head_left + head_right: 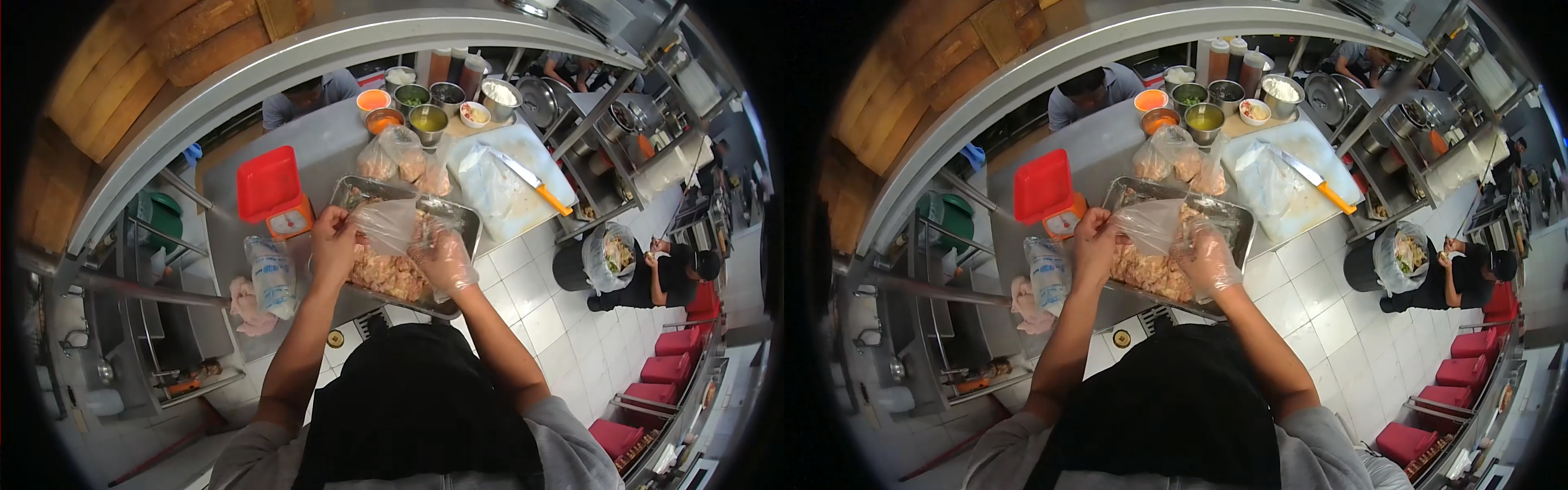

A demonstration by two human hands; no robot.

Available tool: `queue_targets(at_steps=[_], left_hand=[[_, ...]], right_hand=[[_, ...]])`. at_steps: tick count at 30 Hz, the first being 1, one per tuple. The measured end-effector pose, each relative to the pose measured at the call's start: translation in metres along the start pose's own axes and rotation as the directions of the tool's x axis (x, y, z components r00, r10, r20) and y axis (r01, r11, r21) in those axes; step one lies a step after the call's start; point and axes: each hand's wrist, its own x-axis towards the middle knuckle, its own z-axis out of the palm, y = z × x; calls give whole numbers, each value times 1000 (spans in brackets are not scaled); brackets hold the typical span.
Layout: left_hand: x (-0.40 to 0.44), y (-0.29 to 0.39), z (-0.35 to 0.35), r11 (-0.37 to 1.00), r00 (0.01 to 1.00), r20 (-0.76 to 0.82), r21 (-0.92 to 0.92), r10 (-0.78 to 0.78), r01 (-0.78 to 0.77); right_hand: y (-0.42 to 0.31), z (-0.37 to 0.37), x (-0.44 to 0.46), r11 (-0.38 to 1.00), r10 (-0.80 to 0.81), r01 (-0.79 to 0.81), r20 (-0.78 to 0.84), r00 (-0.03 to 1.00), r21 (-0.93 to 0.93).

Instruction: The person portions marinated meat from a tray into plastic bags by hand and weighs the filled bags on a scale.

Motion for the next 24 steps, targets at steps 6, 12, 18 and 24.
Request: queue_targets(at_steps=[6, 12, 18, 24], left_hand=[[-25, -22, -23, 762, 965, 133, -593, -225, 260], [-57, -10, -12, 920, 969, 247, 377, 11, -106], [-59, -27, -26, 888, 987, -90, 453, 137, -82], [-80, -9, -38, 975, 954, -259, 199, 151, -100]], right_hand=[[9, 30, 2, 950, 297, -291, -37, 954, 112], [40, 47, 11, 935, 225, -219, 10, 974, 278], [29, -2, 35, 971, 212, -103, 590, 779, -214], [62, 25, 15, 851, 73, 334, 722, 688, -404]])
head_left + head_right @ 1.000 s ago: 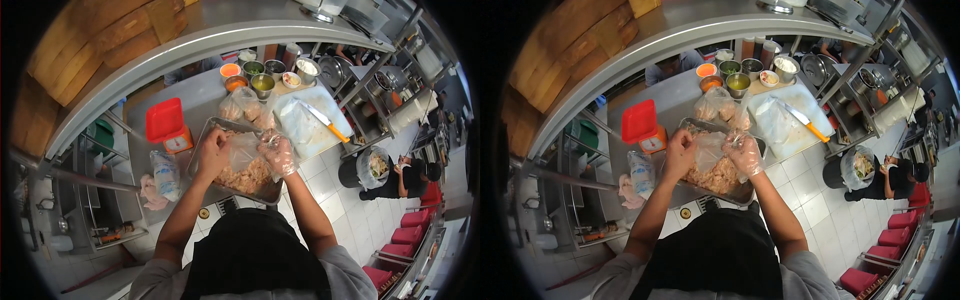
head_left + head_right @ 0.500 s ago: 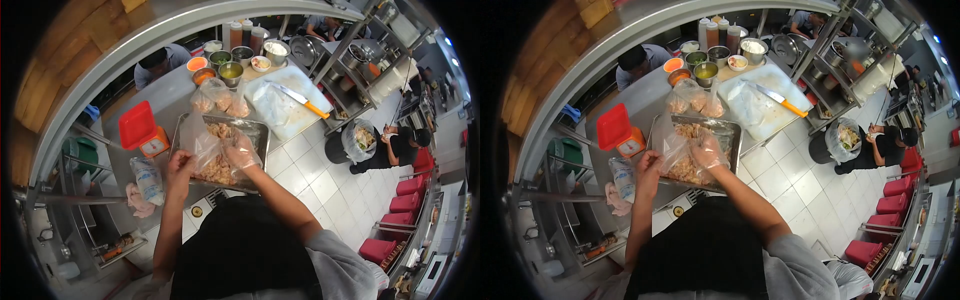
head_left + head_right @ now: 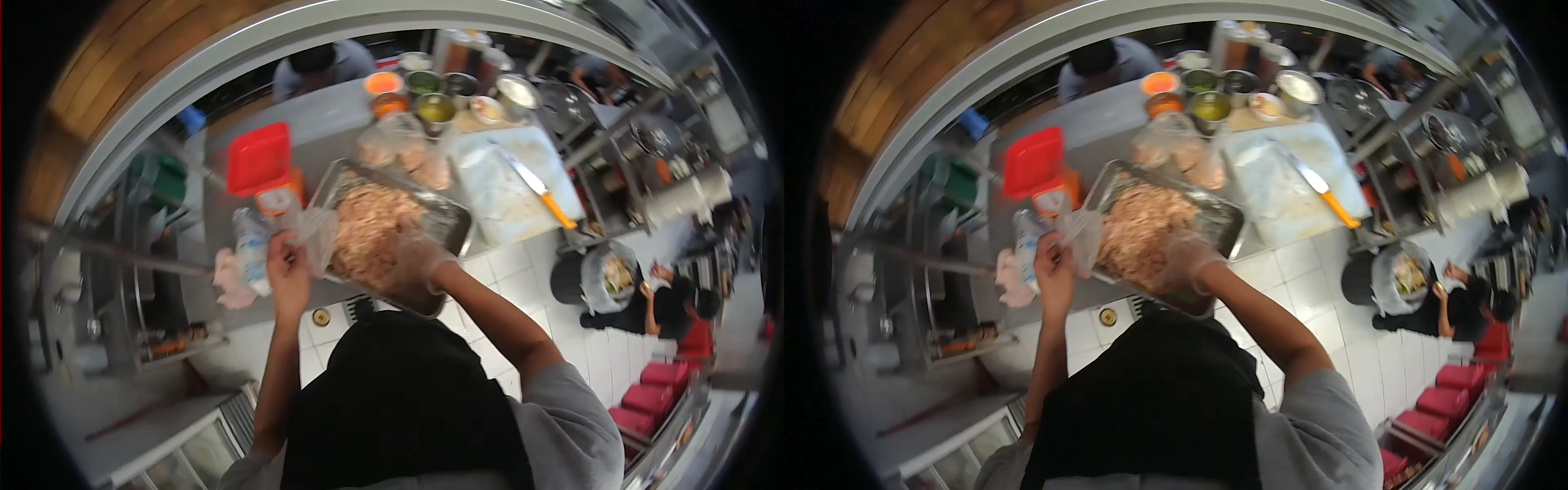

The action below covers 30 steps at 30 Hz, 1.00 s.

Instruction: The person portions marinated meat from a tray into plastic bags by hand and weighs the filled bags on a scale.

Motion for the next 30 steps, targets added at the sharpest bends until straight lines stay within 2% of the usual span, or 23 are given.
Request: queue_targets(at_steps=[2, 4, 5, 8, 10, 11, 12, 14, 17, 20, 23, 25, 26, 27, 30], left_hand=[[0, 2, -3, 1000, 1000, -23, -14, -5, 5], [1, 2, -4, 999, 999, -44, 33, 14, -13], [0, 2, -4, 998, 999, -42, 54, 24, -22], [3, -10, -7, 997, 999, -15, 71, 42, -41], [3, -2, -4, 1000, 1000, -20, 25, 17, -16], [1, 3, -4, 1000, 1000, -23, 5, -2, 2], [2, 7, -4, 999, 999, -38, 37, -8, 9], [6, 10, -3, 995, 998, -64, 96, -25, 31], [13, 6, -5, 992, 998, -66, 127, 13, -5], [16, 0, 2, 1000, 999, -52, 18, -16, 17], [17, -1, 8, 1000, 999, -48, 23, -18, 19], [20, -10, 6, 999, 999, -34, 40, 5, -3], [21, -14, 4, 999, 1000, -25, 52, 17, -15], [21, -12, 3, 998, 1000, -24, 63, 14, -13], [18, -4, 4, 998, 1000, -21, 66, -4, 5]], right_hand=[[-8, 34, -6, 997, -47, 29, -257, 965, -73], [-11, 41, -8, 998, 9, -28, -290, 957, -61], [-8, 44, 0, 998, 67, -65, -182, 981, 16], [21, 58, 16, 986, -124, 94, -225, 966, -140], [10, -12, 17, 978, 155, -161, 57, 986, 135], [2, -41, 15, 920, 258, -311, 228, 939, 237], [5, -51, 14, 831, 199, -267, 187, 962, 487], [22, -65, 5, 487, 129, -128, 73, 989, 864], [39, -95, 5, 503, 0, 40, -46, 999, 864], [49, -88, 10, 361, 13, -61, 61, 998, 930], [31, -75, 10, 557, 119, -49, -22, 993, 829], [37, -67, 29, 879, -3, -16, 39, 999, 477], [42, -58, 41, 965, -51, 27, 86, 995, 260], [54, -33, 54, 1000, -13, 14, 135, 991, -5], [60, -24, 50, 981, -185, 191, -171, 968, 24]])
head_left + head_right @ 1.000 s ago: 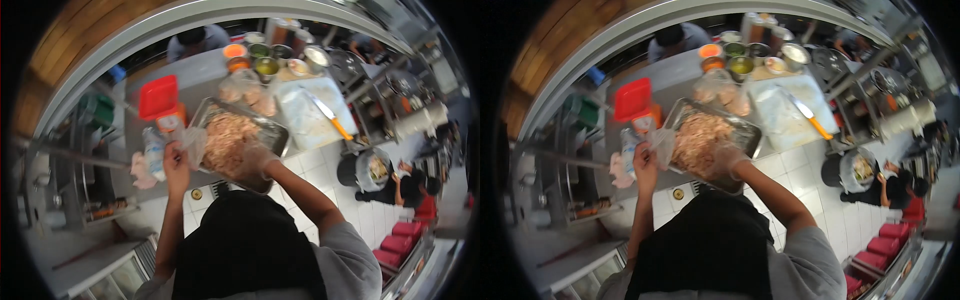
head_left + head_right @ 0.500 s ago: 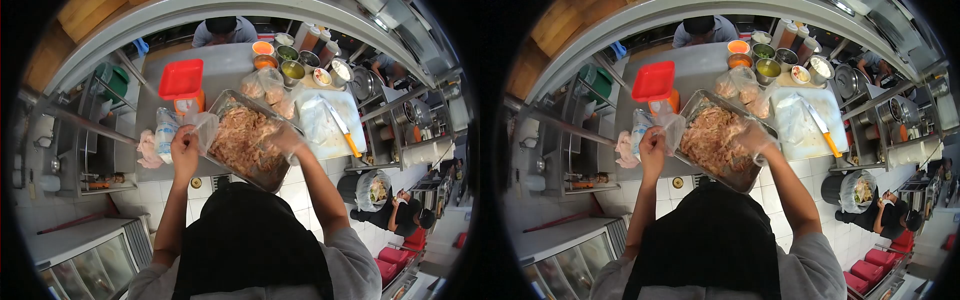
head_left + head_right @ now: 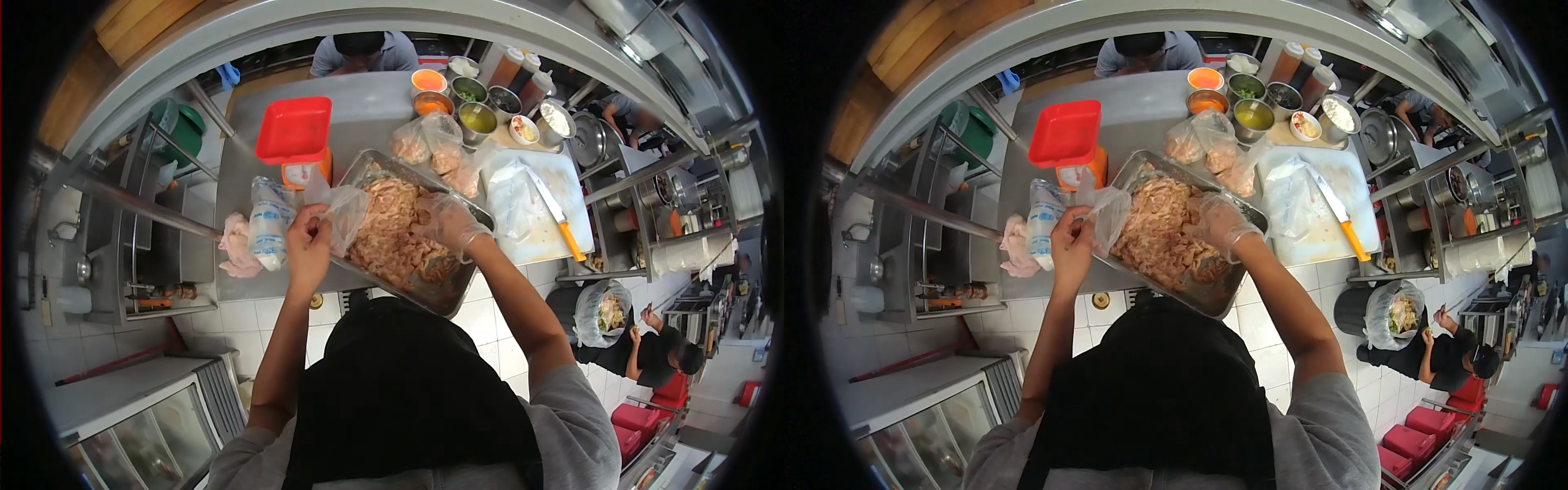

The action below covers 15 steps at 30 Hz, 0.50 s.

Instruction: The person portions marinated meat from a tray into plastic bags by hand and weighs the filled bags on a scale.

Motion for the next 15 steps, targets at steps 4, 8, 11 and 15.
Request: queue_targets(at_steps=[4, 8, 11, 15], left_hand=[[-3, -9, 2, 1000, 1000, -15, 3, -26, 26], [-10, -7, 5, 999, 999, -24, 18, -42, 42], [-8, -7, 6, 999, 1000, -9, 41, -8, 8], [-7, -10, 4, 998, 1000, -27, 63, 10, -9]], right_hand=[[-1, -1, 12, 969, -124, 130, 44, 991, -209], [5, 9, 10, 970, -73, 115, 195, 978, -214], [7, 0, -3, 991, 57, -26, 248, 967, -128], [14, -30, -18, 993, -42, 0, 338, 940, 122]])
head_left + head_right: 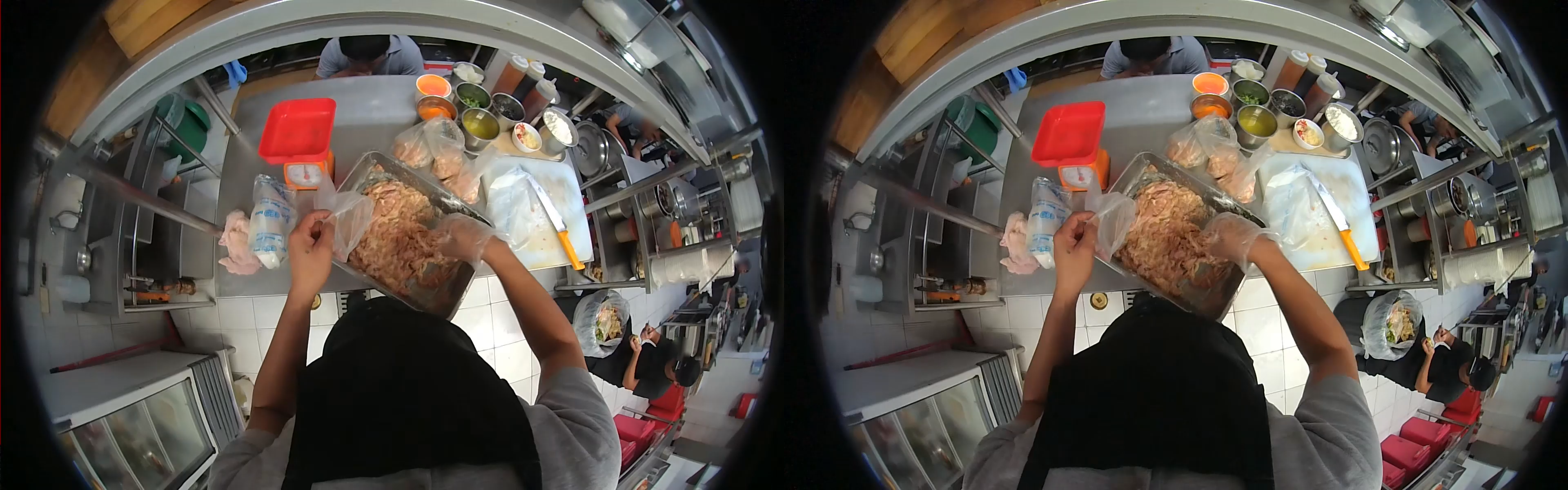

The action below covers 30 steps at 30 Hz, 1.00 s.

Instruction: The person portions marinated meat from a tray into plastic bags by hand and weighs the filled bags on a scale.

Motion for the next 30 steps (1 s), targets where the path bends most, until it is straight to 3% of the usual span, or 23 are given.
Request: queue_targets(at_steps=[1, 3, 6, 8, 10, 12, 14, 16, 19, 21, 22, 24, 28, 30], left_hand=[[2, -4, -1, 1000, 1000, 7, 12, 7, -7], [4, -5, 3, 1000, 1000, 14, 18, 19, -19], [8, 8, 13, 1000, 1000, 6, -15, 6, -6], [7, 19, 19, 997, 998, 24, -49, -53, 54], [13, 13, 23, 999, 999, 45, -34, -27, 29], [14, 14, 25, 999, 998, 60, -36, -28, 30], [12, 23, 26, 997, 997, 60, -56, -54, 58], [14, 10, 21, 999, 997, 70, 28, 16, -18], [15, 1, 23, 999, 997, 77, 47, 2, -6], [17, 4, 30, 999, 996, 82, -7, -40, 40], [16, 8, 32, 997, 994, 90, -44, -63, 67], [15, 14, 35, 995, 992, 104, -61, -66, 73], [21, 20, 45, 999, 991, 126, -30, -38, 42], [27, 17, 49, 999, 991, 126, -18, -46, 48]], right_hand=[[9, 1, -1, 997, -64, 63, 10, 998, 43], [11, 14, 1, 962, -154, 125, -101, 983, -244], [-14, 33, -9, 899, -126, 17, -220, 967, -438], [-16, 56, -7, 916, -56, -45, -238, 970, -399], [-3, 66, 7, 889, 84, -99, -53, 995, -447], [7, 63, 9, 924, 158, -135, 37, 987, -358], [22, 48, 3, 982, 151, -145, 39, 988, -119], [10, 36, -15, 992, -25, 0, -197, 980, -129], [-9, 36, -35, 908, -117, -15, -288, 951, -419], [3, 55, -31, 883, -101, -47, -288, 952, -466], [6, 63, -22, 928, -96, -49, -364, 926, -369], [46, 94, 13, 910, 15, -110, -233, 972, -399], [44, 79, 16, 927, 128, -191, -208, 970, -323], [26, 35, -1, 974, 225, -228, -106, 969, -19]])
